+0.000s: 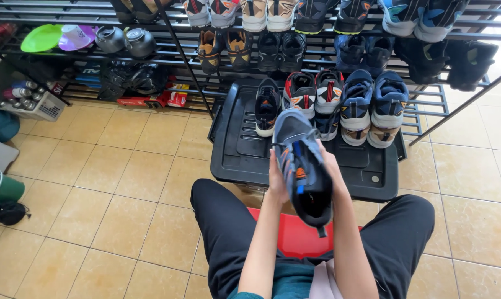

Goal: The person sits on a red stool and laces a dark blue sneaker with orange accents. They thread the laces through the eyelets, pull them tight, and tie a knot. The person then lifts the shoe to inspect the lacing before placing it back down.

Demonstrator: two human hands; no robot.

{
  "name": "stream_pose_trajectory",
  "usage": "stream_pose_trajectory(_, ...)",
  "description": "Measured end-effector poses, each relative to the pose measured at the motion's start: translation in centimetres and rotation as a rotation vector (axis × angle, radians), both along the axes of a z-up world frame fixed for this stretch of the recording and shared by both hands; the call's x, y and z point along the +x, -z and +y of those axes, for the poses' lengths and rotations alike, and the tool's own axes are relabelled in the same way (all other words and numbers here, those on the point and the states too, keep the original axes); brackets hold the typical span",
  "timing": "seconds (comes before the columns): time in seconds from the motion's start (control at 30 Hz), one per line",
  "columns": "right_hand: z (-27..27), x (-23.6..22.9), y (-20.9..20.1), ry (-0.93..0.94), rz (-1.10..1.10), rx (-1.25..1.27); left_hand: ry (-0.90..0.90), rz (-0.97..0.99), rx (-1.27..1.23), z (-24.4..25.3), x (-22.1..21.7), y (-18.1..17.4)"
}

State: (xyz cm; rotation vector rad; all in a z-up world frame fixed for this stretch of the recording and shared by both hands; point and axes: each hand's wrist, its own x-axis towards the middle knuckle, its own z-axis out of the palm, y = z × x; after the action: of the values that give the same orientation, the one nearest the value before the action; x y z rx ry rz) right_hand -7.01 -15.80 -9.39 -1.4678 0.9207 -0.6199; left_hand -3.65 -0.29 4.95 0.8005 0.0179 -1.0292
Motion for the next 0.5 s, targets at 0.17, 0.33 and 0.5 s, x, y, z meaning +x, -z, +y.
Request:
stream_pose_trajectory(0.17, -0.3, -0.7, -0.5, 0.043, 0.217, -0.232, -0.044, 0.195, -0.294, -2.3, 4.4, 15.3)
stream_pose_trajectory(0.33, 1.0, -2.0, -5.3, 0.086, -0.006, -0.234, -0.219, 0.161, -0.252, -0.7, 5.3, 12.4)
stream_pose_trajectory(0.5, 4.4, -2.8, -10.4, -0.278, -0.049, -0.746, -0.379, 0.136, -0.216, 0.1, 7.1, 14.0)
